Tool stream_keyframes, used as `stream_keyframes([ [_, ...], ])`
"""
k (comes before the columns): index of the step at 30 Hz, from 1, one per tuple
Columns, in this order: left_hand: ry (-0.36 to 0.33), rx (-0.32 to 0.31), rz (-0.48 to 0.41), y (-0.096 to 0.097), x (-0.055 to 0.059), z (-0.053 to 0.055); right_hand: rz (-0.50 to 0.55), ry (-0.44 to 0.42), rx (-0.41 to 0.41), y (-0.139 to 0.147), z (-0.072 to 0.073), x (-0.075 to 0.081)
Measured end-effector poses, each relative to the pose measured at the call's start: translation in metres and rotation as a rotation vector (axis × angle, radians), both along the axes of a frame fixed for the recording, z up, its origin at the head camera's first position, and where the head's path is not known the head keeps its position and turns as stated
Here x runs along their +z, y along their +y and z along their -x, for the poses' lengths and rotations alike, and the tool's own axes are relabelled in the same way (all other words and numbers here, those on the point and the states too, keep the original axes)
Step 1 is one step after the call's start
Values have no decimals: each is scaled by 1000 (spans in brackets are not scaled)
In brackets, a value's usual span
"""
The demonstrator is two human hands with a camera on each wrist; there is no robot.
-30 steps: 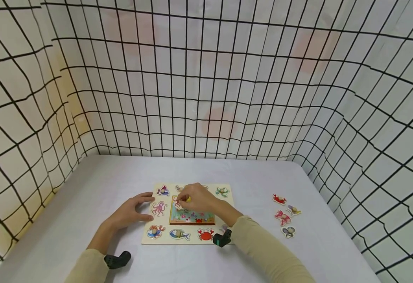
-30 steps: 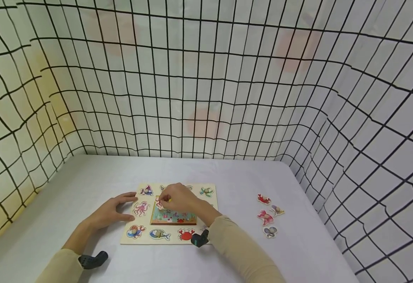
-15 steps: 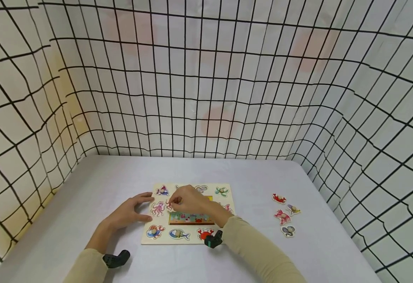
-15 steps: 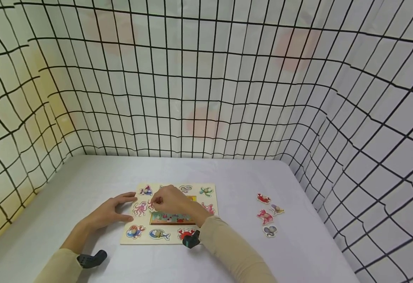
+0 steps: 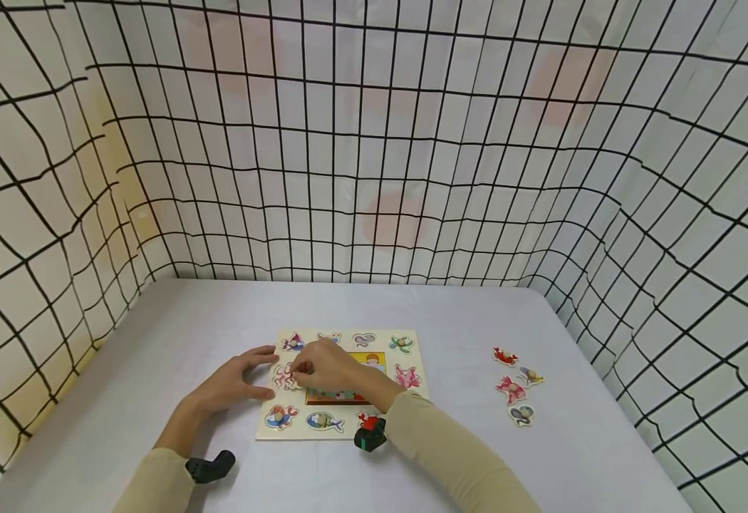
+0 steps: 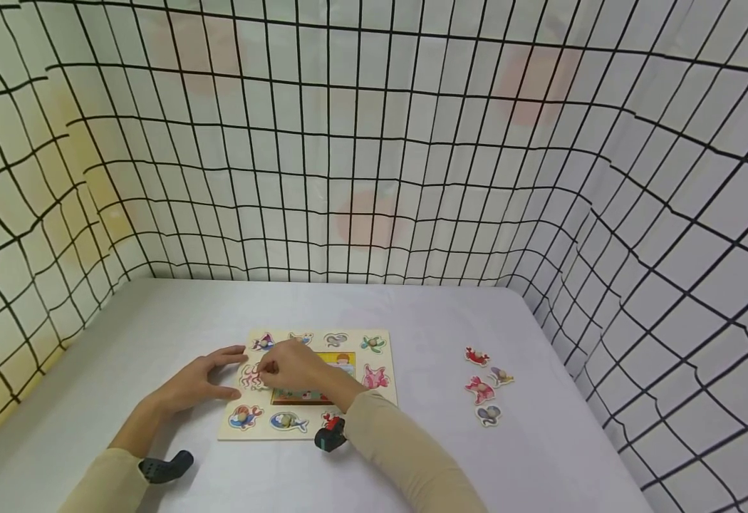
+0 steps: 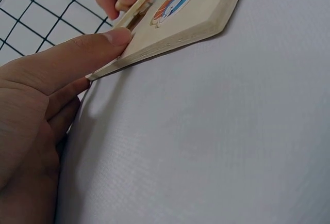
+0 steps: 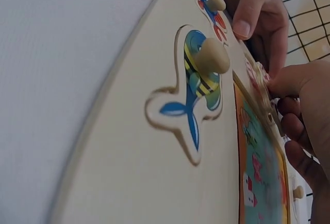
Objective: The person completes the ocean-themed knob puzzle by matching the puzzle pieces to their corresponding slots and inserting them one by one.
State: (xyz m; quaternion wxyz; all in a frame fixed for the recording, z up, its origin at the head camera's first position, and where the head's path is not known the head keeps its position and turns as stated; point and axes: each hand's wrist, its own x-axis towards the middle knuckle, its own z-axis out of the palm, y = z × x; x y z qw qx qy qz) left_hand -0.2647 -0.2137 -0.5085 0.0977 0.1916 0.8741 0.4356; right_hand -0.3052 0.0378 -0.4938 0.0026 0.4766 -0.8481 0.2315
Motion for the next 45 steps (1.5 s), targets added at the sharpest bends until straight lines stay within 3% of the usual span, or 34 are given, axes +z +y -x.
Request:
stream_keyframes([
  [16,6,-12,-11,0,-1,0,-58,-45,-60,-19,-4,-1],
  [30,9,-5,-1,0,-2,2,-113,-9,-160,-27,-3,-5],
  [45,10,-7,-8,0,-2,2,-107,-31,-144,-25,-6,-7],
])
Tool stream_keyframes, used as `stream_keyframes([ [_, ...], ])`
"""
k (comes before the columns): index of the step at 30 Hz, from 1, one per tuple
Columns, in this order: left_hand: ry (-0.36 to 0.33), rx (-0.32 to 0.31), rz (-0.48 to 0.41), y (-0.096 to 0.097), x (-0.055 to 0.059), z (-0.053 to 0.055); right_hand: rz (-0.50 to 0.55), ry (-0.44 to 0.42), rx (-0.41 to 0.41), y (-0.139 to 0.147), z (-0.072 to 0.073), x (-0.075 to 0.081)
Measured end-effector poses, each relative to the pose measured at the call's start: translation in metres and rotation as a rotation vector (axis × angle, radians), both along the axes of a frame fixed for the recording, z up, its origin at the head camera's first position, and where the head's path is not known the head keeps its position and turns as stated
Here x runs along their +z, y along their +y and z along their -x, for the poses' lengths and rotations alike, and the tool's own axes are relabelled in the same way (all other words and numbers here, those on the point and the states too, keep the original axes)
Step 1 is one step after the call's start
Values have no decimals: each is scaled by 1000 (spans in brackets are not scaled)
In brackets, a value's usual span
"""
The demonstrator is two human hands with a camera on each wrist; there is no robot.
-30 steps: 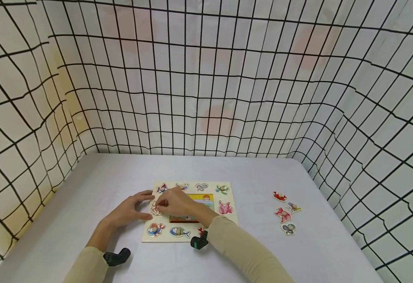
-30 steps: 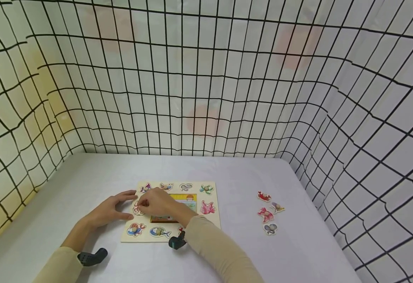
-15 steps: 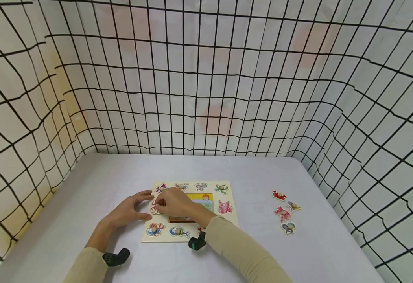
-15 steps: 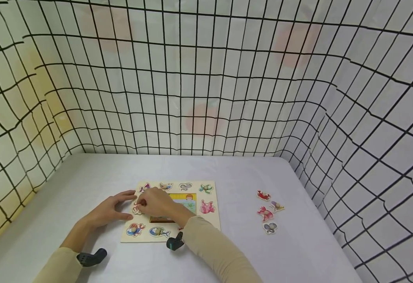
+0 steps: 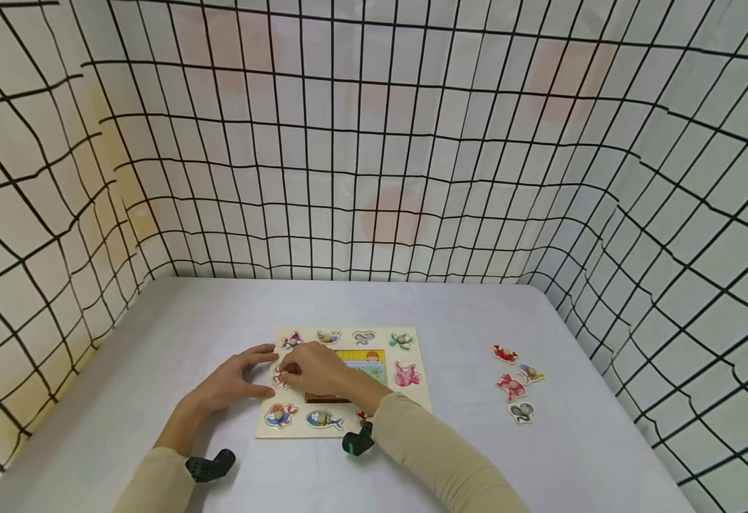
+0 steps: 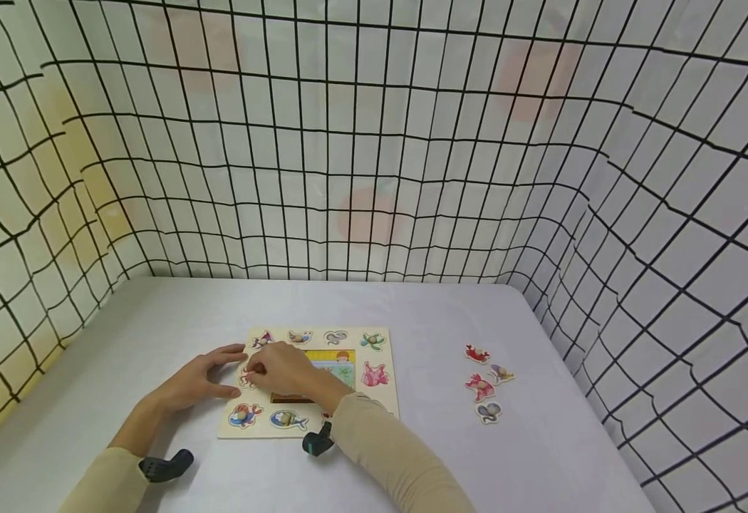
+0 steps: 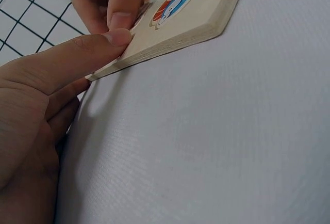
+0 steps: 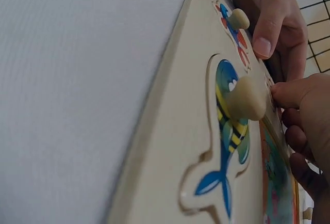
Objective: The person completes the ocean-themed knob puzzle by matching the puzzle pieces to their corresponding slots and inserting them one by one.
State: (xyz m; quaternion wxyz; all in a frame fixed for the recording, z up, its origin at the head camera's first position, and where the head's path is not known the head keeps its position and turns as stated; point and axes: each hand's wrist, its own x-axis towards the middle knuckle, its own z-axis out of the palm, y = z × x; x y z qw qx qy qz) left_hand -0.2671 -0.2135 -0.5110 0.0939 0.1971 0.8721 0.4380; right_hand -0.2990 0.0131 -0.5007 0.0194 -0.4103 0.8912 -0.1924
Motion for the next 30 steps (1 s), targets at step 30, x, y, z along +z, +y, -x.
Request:
stream_keyframes([
  [30,23,14,-10,1,0,-3,-13,49,-34,70,9,32],
])
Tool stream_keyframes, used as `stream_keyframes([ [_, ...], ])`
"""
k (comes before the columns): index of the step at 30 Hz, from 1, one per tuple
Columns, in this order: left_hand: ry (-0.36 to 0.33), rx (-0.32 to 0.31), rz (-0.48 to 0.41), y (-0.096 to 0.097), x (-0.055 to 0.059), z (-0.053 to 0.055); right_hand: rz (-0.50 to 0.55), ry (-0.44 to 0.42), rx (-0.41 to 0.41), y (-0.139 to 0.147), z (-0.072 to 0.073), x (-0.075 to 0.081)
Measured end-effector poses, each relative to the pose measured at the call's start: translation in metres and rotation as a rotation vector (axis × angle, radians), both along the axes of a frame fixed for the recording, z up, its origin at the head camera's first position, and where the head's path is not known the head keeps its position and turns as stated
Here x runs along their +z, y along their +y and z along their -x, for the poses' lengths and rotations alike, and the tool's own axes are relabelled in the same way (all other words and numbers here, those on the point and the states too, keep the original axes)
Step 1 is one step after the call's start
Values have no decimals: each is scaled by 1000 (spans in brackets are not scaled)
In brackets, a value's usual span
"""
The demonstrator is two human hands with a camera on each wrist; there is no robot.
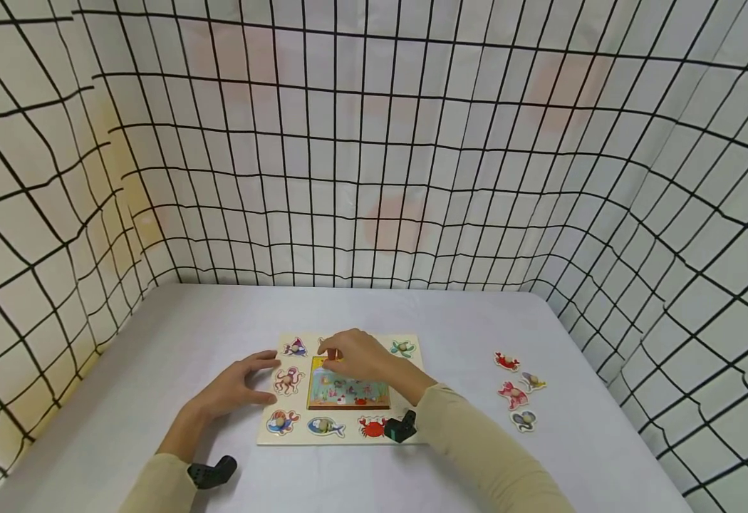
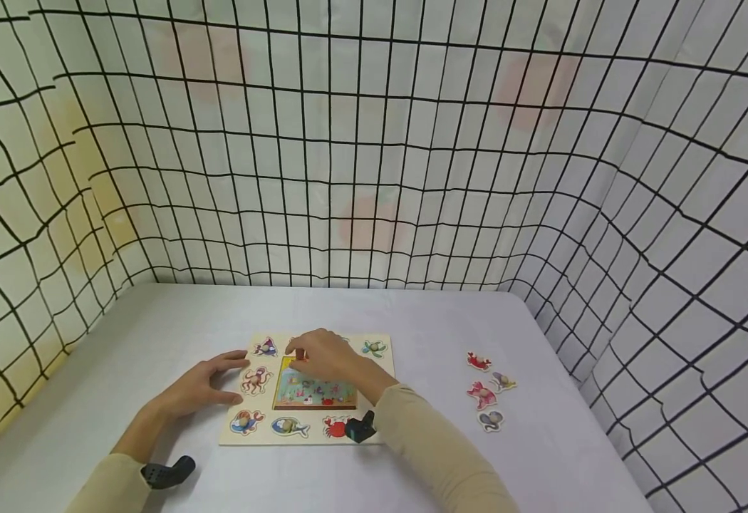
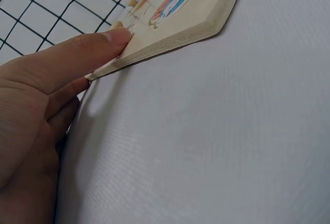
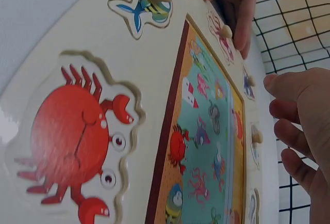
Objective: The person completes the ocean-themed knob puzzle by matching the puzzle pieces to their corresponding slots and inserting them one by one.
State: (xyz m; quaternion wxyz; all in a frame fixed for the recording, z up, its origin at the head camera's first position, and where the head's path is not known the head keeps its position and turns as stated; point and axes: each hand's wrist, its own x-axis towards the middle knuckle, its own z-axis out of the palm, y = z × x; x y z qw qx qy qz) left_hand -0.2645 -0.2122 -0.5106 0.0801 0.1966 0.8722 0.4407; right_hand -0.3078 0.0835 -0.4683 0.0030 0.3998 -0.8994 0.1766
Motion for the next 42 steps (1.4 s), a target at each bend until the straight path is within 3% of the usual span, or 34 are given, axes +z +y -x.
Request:
stream_keyframes([
  [24,-14,23,1,1,-3,-1,16,-37,-89,65,-6,13],
  [32,-10,28,6,1,-1,-2,60,-59,-178,102,-10,10],
  [42,0,27,13,1,-2,-2,151,24,-196,163,-9,2],
])
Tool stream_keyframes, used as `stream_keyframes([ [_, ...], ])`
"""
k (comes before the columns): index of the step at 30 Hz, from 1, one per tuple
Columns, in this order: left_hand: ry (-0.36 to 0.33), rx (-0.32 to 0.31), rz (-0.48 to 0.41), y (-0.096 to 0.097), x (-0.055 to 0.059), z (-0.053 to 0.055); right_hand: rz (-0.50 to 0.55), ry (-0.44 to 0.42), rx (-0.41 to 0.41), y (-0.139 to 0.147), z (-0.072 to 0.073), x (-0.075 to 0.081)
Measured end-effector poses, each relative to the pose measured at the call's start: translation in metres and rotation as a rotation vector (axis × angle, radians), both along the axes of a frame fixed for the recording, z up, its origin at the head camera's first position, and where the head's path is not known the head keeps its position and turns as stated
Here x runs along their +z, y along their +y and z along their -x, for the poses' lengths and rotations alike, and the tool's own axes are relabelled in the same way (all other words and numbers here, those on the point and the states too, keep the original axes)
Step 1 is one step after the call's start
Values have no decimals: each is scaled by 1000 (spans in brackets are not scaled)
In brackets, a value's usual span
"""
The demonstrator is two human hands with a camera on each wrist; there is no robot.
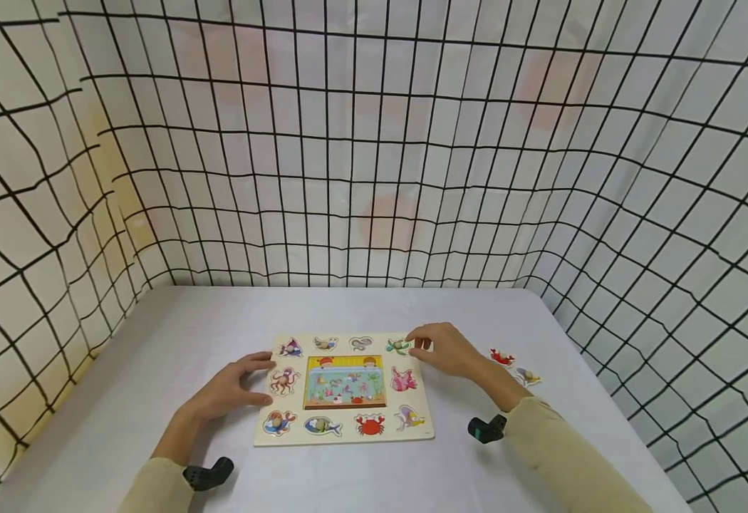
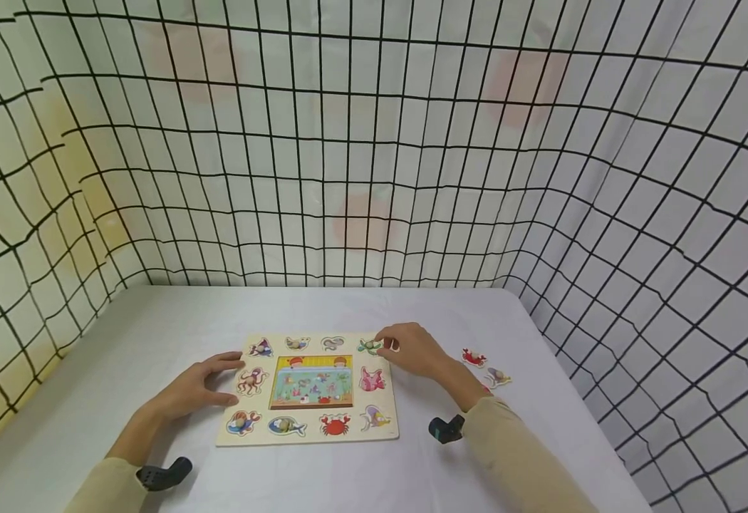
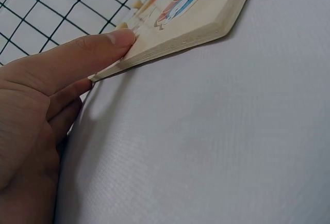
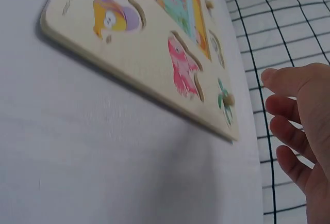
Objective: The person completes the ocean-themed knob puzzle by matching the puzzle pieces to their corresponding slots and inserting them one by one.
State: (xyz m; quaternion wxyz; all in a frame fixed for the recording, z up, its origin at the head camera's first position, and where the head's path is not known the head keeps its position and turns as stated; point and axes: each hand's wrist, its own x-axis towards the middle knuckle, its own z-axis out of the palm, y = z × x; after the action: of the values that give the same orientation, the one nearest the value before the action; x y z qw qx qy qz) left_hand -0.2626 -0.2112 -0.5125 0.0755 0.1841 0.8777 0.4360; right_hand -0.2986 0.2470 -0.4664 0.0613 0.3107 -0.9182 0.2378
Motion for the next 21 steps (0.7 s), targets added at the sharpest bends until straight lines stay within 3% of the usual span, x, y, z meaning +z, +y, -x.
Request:
stream_keyframes([
  [11,3,5,6,0,-1,0,41,22,-112,49,-7,3],
  [21,11,0,0,-1,-1,-1,86,61,-236,97,-8,-6],
])
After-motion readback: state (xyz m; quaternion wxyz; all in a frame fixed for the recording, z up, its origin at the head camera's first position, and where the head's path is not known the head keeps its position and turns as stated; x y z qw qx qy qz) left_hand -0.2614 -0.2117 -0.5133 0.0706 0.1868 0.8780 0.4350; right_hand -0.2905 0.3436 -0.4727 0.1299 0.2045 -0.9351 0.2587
